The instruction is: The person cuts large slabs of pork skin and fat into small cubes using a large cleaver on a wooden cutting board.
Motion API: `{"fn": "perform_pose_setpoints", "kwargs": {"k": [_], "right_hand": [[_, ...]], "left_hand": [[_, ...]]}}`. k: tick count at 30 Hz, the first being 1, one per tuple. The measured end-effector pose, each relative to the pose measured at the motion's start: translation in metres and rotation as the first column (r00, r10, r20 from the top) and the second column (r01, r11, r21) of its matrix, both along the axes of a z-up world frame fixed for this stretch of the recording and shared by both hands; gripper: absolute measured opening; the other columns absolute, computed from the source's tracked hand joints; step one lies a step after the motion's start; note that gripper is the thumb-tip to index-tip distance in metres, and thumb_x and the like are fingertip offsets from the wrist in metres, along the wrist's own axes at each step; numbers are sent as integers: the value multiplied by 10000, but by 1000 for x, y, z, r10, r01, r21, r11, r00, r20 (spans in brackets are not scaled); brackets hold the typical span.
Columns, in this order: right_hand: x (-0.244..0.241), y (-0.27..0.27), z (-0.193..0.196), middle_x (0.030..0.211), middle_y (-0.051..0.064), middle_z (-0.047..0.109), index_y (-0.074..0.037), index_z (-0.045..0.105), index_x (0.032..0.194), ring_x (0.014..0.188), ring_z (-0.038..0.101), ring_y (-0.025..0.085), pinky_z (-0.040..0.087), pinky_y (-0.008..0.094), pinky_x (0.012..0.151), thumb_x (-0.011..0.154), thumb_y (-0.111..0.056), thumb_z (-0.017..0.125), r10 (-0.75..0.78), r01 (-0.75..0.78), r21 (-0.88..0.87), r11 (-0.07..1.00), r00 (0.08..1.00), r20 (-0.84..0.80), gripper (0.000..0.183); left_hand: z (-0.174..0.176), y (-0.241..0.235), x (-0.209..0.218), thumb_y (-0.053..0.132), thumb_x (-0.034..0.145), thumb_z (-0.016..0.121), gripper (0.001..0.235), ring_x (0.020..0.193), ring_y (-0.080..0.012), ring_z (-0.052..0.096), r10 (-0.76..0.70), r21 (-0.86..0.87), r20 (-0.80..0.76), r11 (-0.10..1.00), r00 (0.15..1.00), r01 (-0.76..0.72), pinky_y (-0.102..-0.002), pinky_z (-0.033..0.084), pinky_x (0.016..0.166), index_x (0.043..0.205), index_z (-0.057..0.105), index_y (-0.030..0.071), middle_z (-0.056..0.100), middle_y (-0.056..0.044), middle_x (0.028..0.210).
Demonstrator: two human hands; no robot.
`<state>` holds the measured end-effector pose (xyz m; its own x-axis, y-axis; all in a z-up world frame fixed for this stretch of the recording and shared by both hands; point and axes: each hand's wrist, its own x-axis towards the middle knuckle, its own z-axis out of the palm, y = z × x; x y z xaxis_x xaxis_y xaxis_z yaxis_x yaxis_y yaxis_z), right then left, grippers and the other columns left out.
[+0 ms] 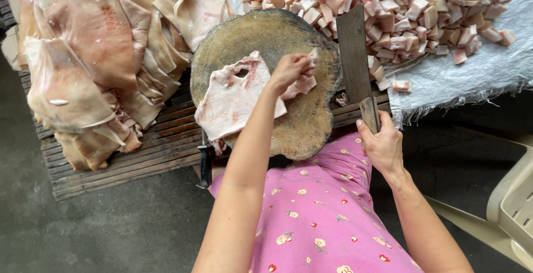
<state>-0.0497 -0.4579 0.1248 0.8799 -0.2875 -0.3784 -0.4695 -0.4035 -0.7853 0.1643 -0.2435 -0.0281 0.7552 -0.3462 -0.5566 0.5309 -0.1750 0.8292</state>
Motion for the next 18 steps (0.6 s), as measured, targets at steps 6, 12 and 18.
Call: {"fn": "perform_pose_setpoints", "kwargs": {"k": [6,12,18], "right_hand": [[17,21,-22,654,197,693,-19,590,1283,638,723,328,554,433,646,974,-324,688,193,-190,-212,959,981,-7,445],[25,36,-33,898,368,677,-10,509,1302,869,659,569,519,595,774,1019,-304,627,396,-367,-398,841,918,-11,425],[24,37,-30,958,365,690,0,509,1270,926,666,564,521,584,846,1022,-294,634,389,-380,-402,833,919,-63,404]], "left_hand": [[48,104,-54,212,1051,571,309,884,-151,716,119,-325,-72,936,990,-137,-277,570,726,1281,657,24,739,-59,1029],[67,250,-146,247,1010,671,344,844,-114,662,345,136,264,911,901,-388,-272,536,733,1262,725,19,761,-42,1021],[11,311,-225,204,925,734,241,808,-261,736,204,611,492,611,846,-503,-386,564,754,1072,742,14,759,-166,883]]}}
